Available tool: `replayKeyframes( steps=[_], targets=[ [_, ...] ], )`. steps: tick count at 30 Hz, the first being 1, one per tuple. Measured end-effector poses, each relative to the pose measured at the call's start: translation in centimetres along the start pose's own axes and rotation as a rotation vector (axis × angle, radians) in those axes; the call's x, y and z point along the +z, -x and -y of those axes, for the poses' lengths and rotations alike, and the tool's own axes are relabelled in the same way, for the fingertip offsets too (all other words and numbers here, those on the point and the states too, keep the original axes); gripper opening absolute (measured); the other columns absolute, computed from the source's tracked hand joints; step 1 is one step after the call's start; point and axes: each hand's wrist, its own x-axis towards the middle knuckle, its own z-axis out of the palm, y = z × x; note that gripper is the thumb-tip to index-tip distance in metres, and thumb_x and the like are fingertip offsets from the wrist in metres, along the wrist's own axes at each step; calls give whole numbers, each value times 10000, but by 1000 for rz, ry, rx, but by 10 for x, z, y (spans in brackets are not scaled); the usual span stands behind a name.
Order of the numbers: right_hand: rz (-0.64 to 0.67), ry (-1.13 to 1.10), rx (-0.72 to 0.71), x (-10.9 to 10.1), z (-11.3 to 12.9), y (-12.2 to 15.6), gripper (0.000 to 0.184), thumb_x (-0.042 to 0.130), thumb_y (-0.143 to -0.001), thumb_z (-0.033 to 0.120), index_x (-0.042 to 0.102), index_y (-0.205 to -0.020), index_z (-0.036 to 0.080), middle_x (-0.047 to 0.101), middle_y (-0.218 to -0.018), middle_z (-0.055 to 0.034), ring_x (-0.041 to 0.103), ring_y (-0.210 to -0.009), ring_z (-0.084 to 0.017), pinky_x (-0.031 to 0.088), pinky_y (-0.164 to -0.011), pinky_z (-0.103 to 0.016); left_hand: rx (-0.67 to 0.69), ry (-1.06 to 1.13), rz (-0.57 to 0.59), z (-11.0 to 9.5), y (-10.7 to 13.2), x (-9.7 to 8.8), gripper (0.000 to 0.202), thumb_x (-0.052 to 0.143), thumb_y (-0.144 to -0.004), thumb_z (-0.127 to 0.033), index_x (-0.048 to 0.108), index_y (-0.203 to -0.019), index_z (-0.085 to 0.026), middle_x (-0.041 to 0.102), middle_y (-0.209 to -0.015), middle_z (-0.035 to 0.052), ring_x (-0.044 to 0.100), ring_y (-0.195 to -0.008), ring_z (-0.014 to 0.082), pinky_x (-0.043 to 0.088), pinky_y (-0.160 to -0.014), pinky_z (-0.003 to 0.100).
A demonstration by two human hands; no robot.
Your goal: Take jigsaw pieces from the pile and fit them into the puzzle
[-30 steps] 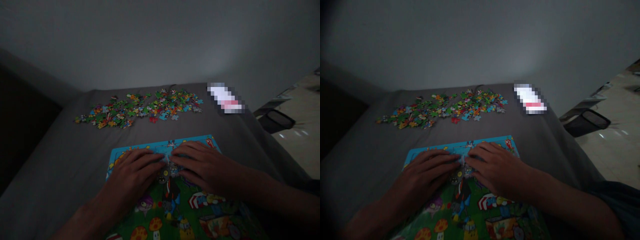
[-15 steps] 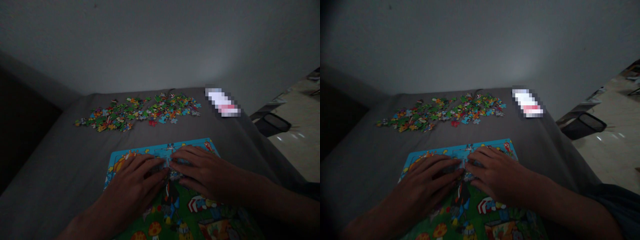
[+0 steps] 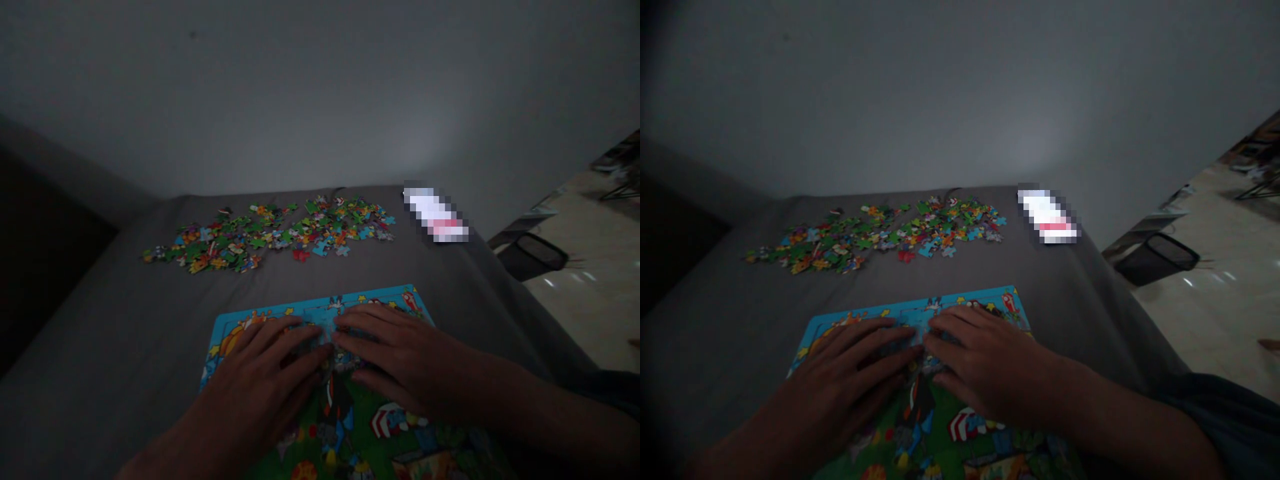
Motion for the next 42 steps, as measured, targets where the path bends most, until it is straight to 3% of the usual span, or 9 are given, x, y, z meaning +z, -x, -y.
replayKeyframes(
  steps=[4,9,17,20,23,25,32,38,42],
  targets=[
    [-34,-17,-6,-4,2,-2,325,506,-1055,280,628,-1320,137,663,-1344,-144,591,-1249,-234,489,-1091,-431,44,-26,26,2,-2,-2,355,448,-1061,-314,587,-1387,-321,707,-1281,-8,596,-1195,245,479,-980,423],
    [-83,-14,28,-11,-6,-3,307,498,-1046,229,647,-1304,155,670,-1351,-135,580,-1283,-238,501,-1084,-455,5,-15,-79,16,3,-12,330,502,-1037,-296,604,-1351,-286,687,-1298,12,562,-1231,230,470,-993,372],
    [-346,24,190,-7,-68,-1,333,501,-1004,199,674,-1286,159,710,-1271,-143,620,-1245,-260,512,-1070,-554,-104,-44,-101,43,18,-23,289,513,-1023,-339,619,-1288,-294,676,-1294,16,579,-1221,228,481,-999,373],
    [-315,12,181,-4,-78,-8,389,494,-1034,264,606,-1397,182,646,-1412,-141,535,-1384,-266,443,-1144,-579,-128,-29,-99,46,18,-20,299,527,-1013,-343,621,-1297,-324,691,-1282,9,605,-1206,234,513,-978,387],
    [-208,11,205,-1,-76,-19,495,486,-1060,378,462,-1528,220,493,-1582,-121,365,-1519,-273,368,-1200,-586,-181,23,-65,50,18,-16,324,511,-1021,-341,611,-1330,-347,691,-1302,11,610,-1222,237,521,-1001,419],
    [-160,18,229,1,-75,-25,523,463,-1067,432,415,-1555,250,453,-1612,-105,328,-1537,-277,366,-1203,-583,-231,44,-39,58,19,-16,328,484,-1034,-357,618,-1332,-333,682,-1334,29,598,-1254,242,515,-1038,451],
    [-189,33,230,10,-79,-19,504,445,-1067,469,500,-1499,216,562,-1519,-130,423,-1482,-313,419,-1154,-618,-525,-87,61,95,18,-15,459,392,-1055,-423,526,-1466,-272,515,-1562,103,455,-1450,331,462,-1107,618],
    [-229,20,215,10,-74,-12,431,465,-1063,429,598,-1416,221,612,-1462,-124,497,-1422,-304,450,-1127,-615,-530,-137,86,96,9,-13,449,405,-1055,-426,497,-1486,-339,442,-1620,63,378,-1503,347,407,-1128,667],
    [-240,-25,197,10,-70,-9,387,496,-1051,373,634,-1370,202,630,-1424,-138,510,-1397,-291,442,-1125,-609,-546,-168,91,100,-2,-15,451,357,-1069,-418,507,-1486,-334,358,-1664,88,332,-1519,383,345,-1145,715]
  ],
)
